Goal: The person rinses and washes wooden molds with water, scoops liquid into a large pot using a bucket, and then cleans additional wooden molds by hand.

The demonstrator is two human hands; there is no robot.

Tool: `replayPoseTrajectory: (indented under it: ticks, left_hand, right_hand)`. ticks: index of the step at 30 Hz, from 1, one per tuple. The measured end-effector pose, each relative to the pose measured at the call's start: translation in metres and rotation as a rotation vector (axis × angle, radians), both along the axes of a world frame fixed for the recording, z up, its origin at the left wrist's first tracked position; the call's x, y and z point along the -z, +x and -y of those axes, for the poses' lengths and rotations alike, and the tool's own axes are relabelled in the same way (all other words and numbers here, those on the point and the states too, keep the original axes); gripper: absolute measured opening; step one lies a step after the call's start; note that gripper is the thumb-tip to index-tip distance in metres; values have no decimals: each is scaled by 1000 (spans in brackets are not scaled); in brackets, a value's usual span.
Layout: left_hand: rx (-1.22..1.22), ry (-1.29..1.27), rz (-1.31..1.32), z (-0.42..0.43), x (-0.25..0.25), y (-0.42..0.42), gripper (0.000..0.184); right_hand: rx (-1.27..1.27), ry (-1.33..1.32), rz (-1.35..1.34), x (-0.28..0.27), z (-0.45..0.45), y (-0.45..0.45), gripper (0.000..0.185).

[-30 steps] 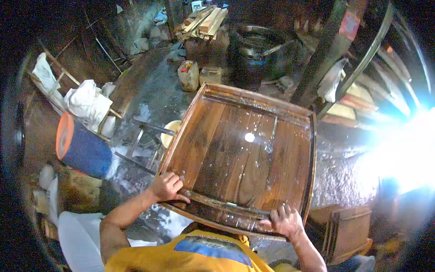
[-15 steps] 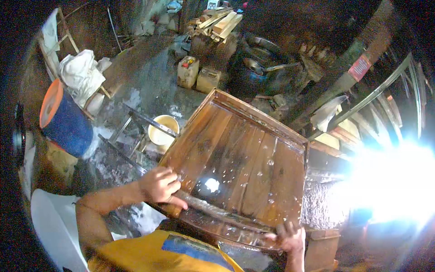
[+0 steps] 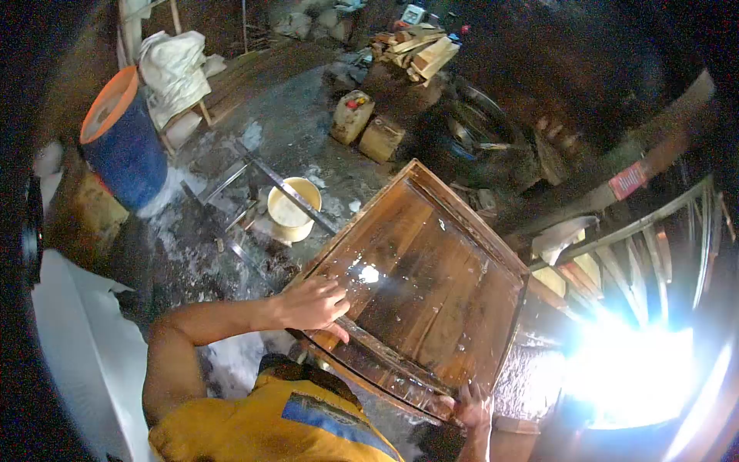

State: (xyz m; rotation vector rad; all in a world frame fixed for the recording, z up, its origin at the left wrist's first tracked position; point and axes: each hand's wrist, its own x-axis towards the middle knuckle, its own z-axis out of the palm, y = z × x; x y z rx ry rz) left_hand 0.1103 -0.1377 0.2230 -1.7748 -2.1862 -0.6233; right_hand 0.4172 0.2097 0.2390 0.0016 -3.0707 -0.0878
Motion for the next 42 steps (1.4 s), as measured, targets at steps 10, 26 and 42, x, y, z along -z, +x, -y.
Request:
replayPoseTrajectory:
  ticks: [10, 26, 42]
  left_hand:
    - [-177, 61, 296, -1, 1, 27, 65]
    - [-1950, 594, 630, 84, 230, 451, 30]
    - [-3012, 1277, 1730, -333, 501, 1011, 36]
  right_hand:
    - [-116, -202, -130, -33, 12, -23, 21]
    - [-866, -312, 110, 4, 39, 4, 28]
    - [-1171, 170, 219, 9, 170, 116, 21]
